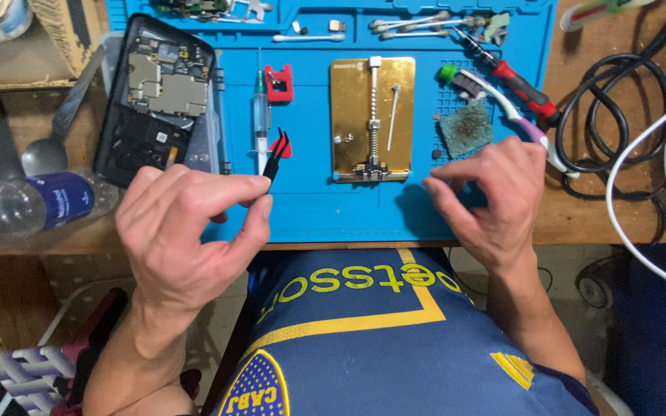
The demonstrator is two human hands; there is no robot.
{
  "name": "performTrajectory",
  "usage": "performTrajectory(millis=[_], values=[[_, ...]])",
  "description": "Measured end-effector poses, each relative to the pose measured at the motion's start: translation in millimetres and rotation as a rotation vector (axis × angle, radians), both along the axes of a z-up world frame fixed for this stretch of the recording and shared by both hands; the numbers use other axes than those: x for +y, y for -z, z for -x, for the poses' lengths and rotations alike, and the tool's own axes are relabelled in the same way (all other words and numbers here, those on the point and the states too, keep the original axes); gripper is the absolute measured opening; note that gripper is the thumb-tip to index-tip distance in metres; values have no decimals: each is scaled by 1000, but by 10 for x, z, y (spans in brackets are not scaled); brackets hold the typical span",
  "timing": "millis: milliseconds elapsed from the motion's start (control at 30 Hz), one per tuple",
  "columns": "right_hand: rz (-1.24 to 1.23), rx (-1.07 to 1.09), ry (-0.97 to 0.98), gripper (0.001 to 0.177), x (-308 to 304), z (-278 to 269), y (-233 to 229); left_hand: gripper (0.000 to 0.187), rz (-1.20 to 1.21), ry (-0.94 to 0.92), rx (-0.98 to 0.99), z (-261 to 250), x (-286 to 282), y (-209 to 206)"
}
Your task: The person uses a hot air gun and a soldering iron to work on a small electronic component held in a clamp. They apply solder and flux to the component, cut excess solder wire, and clean the soldering iron tip with a sponge.
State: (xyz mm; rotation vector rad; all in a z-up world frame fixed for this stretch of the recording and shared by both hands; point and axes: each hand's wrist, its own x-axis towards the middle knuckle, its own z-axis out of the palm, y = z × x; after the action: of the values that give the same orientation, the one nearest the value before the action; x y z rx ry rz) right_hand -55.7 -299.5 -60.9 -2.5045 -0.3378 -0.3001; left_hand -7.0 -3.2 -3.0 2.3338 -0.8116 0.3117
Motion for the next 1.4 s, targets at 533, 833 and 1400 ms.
performTrajectory(millis=[533, 833, 1400], values=[[-67, -105, 129, 9, -177, 80, 55, 15, -187, 10, -129, -10, -260, 359], [-50, -69, 124, 8, -170, 80, 31, 18, -220, 27, -106, 3, -316, 368], [273, -32, -61, 14, 120, -93, -32, 11, -352, 54, -94, -45, -437, 434]])
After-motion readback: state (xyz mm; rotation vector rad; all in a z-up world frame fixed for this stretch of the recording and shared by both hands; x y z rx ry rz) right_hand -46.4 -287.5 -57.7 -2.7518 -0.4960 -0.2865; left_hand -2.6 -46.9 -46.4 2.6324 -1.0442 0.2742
